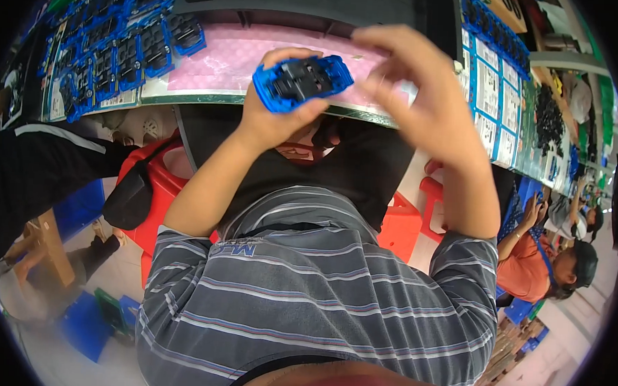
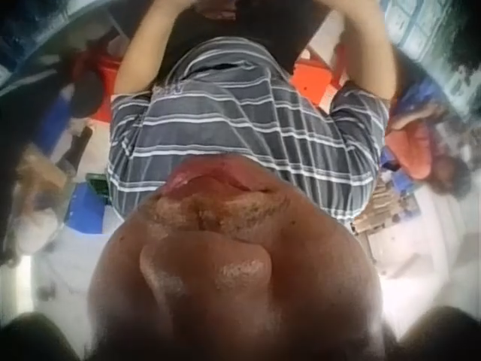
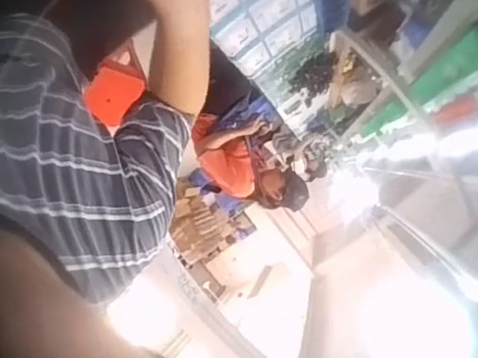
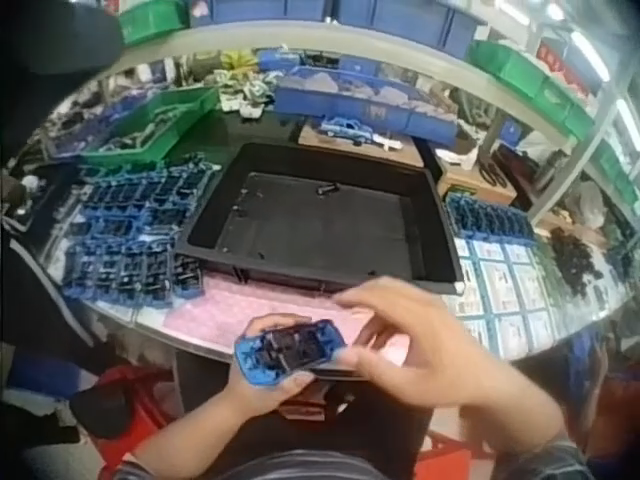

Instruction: The person assembles toy cars by taking car chassis from the table, fitting wheel axles from a tray into each chassis by hand, and arranging the assembled cars on the table.

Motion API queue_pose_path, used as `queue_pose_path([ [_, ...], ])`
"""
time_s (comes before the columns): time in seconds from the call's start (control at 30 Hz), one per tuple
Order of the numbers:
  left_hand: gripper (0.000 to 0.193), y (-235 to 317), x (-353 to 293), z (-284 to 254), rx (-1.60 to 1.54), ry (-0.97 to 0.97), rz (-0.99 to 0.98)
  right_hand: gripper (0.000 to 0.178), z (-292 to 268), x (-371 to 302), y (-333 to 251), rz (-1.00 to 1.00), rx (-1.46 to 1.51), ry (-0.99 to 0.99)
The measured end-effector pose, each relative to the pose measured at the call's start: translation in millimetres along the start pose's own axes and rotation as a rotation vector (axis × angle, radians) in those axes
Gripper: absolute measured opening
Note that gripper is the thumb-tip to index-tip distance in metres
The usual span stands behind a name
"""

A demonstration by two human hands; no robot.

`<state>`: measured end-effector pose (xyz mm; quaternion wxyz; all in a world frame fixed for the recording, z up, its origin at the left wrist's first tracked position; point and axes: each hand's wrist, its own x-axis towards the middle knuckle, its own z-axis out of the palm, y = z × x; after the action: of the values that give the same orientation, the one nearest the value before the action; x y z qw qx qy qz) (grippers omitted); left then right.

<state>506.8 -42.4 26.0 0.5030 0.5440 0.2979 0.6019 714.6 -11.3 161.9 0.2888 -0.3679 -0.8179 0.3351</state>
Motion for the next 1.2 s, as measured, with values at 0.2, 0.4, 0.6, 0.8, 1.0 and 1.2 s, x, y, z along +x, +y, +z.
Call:
queue_pose_path([
  [0.2, 0.054, -8, 10, -34, -0.119, 0.006, -0.329, 0.025, -16, 109, 110, 0.123, -0.509, -0.094],
  [0.4, 0.056, -13, 12, -36, -0.061, -0.037, -0.256, 0.029, 11, 147, 133, 0.121, -0.344, -0.648],
  [0.6, 0.059, -13, 15, -35, -0.091, -0.092, -0.234, 0.026, 7, 150, 129, 0.162, -0.449, -0.685],
  [0.8, 0.060, -13, 9, -42, -0.164, 0.004, -0.235, 0.012, -5, 108, 36, 0.163, -0.133, 0.041],
  [1.0, 0.058, -13, 17, -50, -0.349, -0.086, -0.389, 0.028, 27, 42, 61, 0.046, 0.425, -0.016],
  [1.2, 0.065, -17, 14, -47, -0.274, -0.117, -0.334, 0.042, 41, 31, 59, -0.081, 0.024, -0.071],
])
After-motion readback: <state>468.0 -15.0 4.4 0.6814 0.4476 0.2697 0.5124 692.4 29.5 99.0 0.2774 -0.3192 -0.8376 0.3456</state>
